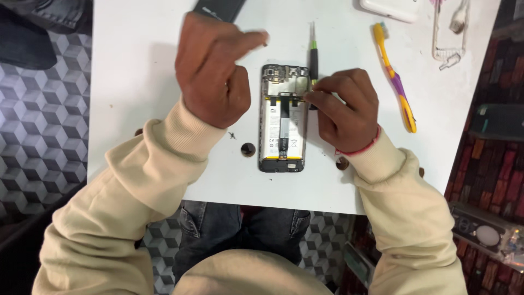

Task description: The person uses a screwdriver to remove screws from the bottom of a disassembled smartphone. They then lift and detach a small circuit board and ribbon cable from the device's interior.

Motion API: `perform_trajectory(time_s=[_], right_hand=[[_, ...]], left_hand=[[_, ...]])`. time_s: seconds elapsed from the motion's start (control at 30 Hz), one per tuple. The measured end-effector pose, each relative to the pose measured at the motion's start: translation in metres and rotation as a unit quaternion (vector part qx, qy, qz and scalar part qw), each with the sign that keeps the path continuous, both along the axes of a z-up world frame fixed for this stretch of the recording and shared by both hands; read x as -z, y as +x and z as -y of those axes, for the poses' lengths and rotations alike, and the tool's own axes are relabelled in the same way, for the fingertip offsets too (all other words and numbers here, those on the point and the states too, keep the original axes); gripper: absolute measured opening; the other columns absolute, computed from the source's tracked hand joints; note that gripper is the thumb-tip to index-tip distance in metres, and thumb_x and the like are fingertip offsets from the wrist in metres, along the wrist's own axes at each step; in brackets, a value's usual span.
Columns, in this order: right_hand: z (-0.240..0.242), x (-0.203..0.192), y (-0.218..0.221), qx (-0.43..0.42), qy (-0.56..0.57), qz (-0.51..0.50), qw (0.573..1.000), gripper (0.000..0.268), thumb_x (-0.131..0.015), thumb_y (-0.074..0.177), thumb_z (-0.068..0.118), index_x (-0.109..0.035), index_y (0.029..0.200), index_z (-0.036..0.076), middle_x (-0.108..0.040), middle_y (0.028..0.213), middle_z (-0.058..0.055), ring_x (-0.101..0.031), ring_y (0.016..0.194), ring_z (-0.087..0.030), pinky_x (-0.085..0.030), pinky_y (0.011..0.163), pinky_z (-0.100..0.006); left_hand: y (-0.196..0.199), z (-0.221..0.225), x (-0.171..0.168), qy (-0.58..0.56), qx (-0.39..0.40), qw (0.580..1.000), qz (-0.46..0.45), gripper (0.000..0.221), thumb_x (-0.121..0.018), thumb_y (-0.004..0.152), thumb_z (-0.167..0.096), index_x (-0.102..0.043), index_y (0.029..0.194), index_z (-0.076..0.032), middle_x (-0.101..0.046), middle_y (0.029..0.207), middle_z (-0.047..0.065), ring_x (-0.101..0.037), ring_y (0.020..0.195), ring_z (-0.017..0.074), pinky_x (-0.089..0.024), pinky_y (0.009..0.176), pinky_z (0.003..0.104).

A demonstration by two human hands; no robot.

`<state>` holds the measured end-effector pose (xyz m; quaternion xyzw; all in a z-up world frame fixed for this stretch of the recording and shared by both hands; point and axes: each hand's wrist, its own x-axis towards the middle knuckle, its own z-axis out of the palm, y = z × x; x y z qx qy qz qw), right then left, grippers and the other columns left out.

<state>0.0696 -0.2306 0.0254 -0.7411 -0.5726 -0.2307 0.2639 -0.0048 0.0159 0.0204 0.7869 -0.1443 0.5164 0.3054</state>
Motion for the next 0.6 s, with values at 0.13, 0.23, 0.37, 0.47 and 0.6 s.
perform_trajectory(time_s=[0.13,0.23,0.37,0.47,0.6], right_hand=[[0.002,0.003,-0.005,0.023,0.019,0.017,0.999,0.036,-0.069,0.075,-0.018,-0.072,0.104,0.003,-0.064,0.101,-0.010,-0.061,0.094,-0.031,-0.050,0.075,-0.039],[0.005,0.006,-0.005,0.039,0.037,0.023,0.998,0.039,-0.064,0.074,-0.022,-0.071,0.104,0.003,-0.062,0.099,-0.011,-0.061,0.094,-0.031,-0.048,0.074,-0.040],[0.005,0.008,-0.004,0.042,0.054,0.037,0.997,0.040,-0.060,0.073,-0.024,-0.069,0.102,0.002,-0.059,0.096,-0.011,-0.059,0.092,-0.032,-0.047,0.073,-0.041],[0.004,0.009,-0.006,0.047,0.051,0.041,0.997,0.040,-0.059,0.073,-0.023,-0.069,0.101,0.003,-0.059,0.096,-0.010,-0.059,0.091,-0.031,-0.046,0.072,-0.040],[0.003,0.010,-0.006,0.045,0.048,0.047,0.997,0.040,-0.059,0.070,-0.022,-0.069,0.100,0.003,-0.059,0.095,-0.010,-0.059,0.090,-0.031,-0.046,0.073,-0.040]], left_hand=[[0.007,-0.006,0.009,-0.002,0.082,0.997,-0.002,0.035,-0.066,0.075,0.019,-0.075,0.097,-0.007,-0.058,0.084,0.004,-0.058,0.073,0.0220,-0.045,0.059,0.031],[0.009,-0.007,0.017,-0.001,0.087,0.996,-0.003,0.035,-0.063,0.072,0.021,-0.074,0.090,-0.006,-0.055,0.080,0.004,-0.055,0.068,0.0208,-0.042,0.057,0.031],[0.010,-0.009,0.024,0.008,0.077,0.997,-0.015,0.029,-0.066,0.064,0.017,-0.072,0.078,-0.007,-0.048,0.070,0.004,-0.047,0.060,0.0217,-0.033,0.054,0.035],[0.009,-0.006,0.026,-0.002,0.079,0.996,-0.029,0.027,-0.066,0.062,0.015,-0.069,0.075,-0.008,-0.048,0.069,0.004,-0.046,0.060,0.0230,-0.031,0.054,0.036],[0.008,-0.006,0.026,-0.009,0.080,0.996,-0.048,0.024,-0.067,0.064,0.011,-0.067,0.074,-0.011,-0.051,0.069,0.003,-0.047,0.060,0.0226,-0.033,0.055,0.037]])
